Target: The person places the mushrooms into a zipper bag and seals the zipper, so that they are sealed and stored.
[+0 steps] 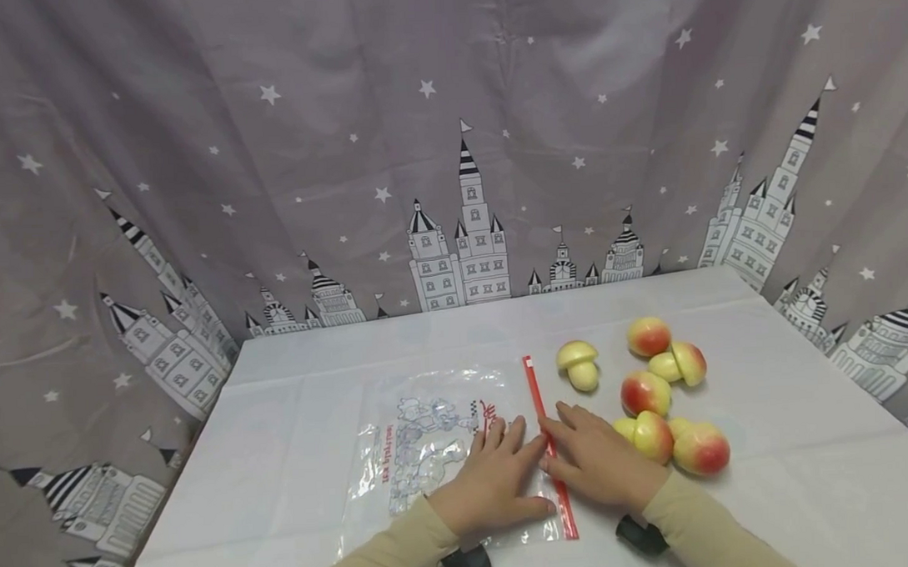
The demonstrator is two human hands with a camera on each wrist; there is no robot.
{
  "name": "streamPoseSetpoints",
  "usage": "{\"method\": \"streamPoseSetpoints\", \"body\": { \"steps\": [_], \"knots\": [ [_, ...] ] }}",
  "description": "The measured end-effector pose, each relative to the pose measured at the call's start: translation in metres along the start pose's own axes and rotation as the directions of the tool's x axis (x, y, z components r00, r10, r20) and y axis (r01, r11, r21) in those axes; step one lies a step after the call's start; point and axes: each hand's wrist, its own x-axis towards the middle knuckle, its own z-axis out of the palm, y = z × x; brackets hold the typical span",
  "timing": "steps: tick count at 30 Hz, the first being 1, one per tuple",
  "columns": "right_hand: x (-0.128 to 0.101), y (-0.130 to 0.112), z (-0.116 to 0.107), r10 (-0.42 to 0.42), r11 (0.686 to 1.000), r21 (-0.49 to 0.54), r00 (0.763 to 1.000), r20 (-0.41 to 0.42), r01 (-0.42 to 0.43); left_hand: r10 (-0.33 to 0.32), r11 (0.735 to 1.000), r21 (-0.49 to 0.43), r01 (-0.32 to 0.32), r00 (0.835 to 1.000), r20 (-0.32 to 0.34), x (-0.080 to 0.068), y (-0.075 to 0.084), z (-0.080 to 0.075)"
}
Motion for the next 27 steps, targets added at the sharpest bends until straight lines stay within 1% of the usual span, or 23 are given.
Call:
{"method": "streamPoseSetpoints", "body": {
  "steps": [4, 9, 14, 19, 27],
  "knots": [
    [0.0, 0.002, 0.003, -0.003, 1.0, 0.011, 1.0, -0.004, 0.003, 0.0, 1.0, -0.014, 0.0, 1.0, 0.002, 0.0, 0.0, 0.004],
    [-0.001, 0.005, 0.006, 0.007, 1.0, 0.021, 1.0, -0.003, -0.007, 0.017, 1.0, 0.007, -0.017, 1.0, -0.026, 0.001, -0.002, 0.008],
    [-0.002, 0.006, 0.009, -0.019, 0.999, 0.026, 1.0, -0.025, 0.02, 0.019, 1.0, 0.008, -0.019, 0.999, -0.037, -0.001, -0.003, 0.01],
    [-0.002, 0.005, 0.012, -0.038, 0.999, 0.014, 0.999, -0.025, 0.039, 0.009, 1.0, -0.002, -0.009, 1.0, -0.03, -0.003, -0.004, 0.012],
    [-0.002, 0.006, 0.012, -0.023, 1.0, 0.01, 0.999, -0.039, 0.024, 0.023, 1.0, 0.003, -0.023, 0.999, -0.044, 0.0, -0.004, 0.014]
  ]
}}
